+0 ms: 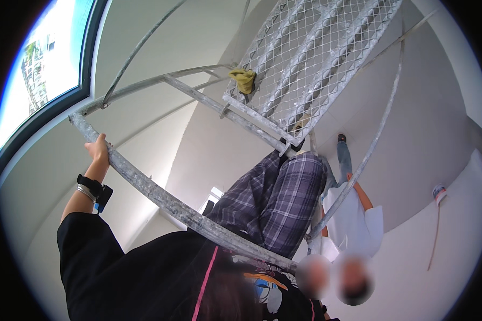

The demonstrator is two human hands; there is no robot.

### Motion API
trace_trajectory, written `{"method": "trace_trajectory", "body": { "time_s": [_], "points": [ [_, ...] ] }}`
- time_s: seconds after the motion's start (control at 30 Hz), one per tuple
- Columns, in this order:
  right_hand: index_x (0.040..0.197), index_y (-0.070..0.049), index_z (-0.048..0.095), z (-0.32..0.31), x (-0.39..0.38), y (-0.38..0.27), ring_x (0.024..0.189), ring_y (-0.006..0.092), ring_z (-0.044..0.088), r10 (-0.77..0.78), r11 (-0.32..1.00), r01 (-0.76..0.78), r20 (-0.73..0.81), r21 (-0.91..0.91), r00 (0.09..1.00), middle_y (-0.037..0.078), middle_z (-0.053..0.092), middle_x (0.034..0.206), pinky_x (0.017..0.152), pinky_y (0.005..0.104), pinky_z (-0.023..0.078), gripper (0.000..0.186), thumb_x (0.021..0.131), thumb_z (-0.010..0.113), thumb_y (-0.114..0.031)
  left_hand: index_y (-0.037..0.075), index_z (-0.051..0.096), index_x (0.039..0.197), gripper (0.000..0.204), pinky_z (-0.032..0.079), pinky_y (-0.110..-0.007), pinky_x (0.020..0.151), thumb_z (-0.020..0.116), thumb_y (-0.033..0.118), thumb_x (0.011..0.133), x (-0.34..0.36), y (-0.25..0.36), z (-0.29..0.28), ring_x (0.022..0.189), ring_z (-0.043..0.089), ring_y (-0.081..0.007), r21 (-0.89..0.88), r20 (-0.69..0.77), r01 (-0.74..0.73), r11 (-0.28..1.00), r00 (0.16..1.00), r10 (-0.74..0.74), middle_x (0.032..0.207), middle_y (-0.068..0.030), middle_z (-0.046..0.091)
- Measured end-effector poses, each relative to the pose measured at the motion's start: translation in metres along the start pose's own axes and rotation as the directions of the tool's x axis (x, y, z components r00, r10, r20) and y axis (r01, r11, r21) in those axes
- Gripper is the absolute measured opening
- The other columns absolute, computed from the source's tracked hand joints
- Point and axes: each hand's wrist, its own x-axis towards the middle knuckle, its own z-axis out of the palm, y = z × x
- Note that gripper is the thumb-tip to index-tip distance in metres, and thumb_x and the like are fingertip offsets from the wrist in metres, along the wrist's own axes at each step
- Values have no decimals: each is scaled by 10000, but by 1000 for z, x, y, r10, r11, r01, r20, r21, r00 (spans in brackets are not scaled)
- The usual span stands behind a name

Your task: The person climbs a metal scaffold and uses a yellow cloth to wipe the frame and screen of a large, open skylight window. They clean the edges and corners of the window frame thoroughly.

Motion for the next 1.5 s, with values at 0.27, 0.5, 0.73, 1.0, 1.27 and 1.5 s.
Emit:
{"method": "trace_trajectory", "body": {
  "time_s": [0.27,0.5,0.73,1.0,1.27,1.5],
  "points": [
    [1153,-3,558,-8,5,-5,1119,342,545,0,999,1,44,-33,999,177,586,1164,946,466,420,309,865,539,-112,-31,292,1095,515,488,-376,514,623,152,745,-2,8,5,589,571,-224,36,-14,12,999,1000,-11,801,-156,521],
    [1149,8,561,-9,16,-9,1118,363,541,54,990,-63,74,124,996,191,587,1155,943,487,417,306,861,514,-85,-28,295,1091,512,491,-378,521,621,166,747,-2,9,6,592,569,-233,26,-22,46,999,999,-46,819,-164,520],
    [1166,5,557,-15,15,-15,1142,354,527,99,990,-109,113,85,989,197,573,1181,943,473,412,316,879,496,-113,-46,285,1097,535,496,-380,536,618,184,748,0,11,6,584,574,-241,63,-12,35,997,999,-35,784,-160,535],
    [1216,-17,537,11,-21,7,1189,309,492,169,924,-196,110,328,979,180,537,1252,1023,475,331,388,839,517,-106,-69,281,1114,563,509,-391,572,624,187,749,-1,8,4,613,600,-264,91,-19,36,995,999,-34,827,-206,566],
    [1146,1,520,-5,-5,2,1124,312,507,301,871,-351,192,343,934,182,545,1155,989,460,359,322,843,482,-100,-96,266,1168,635,457,-439,868,628,233,763,2,-1,7,957,582,-405,214,-57,11,977,998,1,1069,-326,525],
    [1042,33,517,-23,55,-40,974,361,520,327,910,-301,-48,284,944,210,529,1044,877,453,422,247,838,423,-70,-112,246,1221,672,419,-444,928,616,233,779,-5,7,4,1043,540,-446,243,0,3,970,1000,-3,1149,-351,487]
  ]
}}
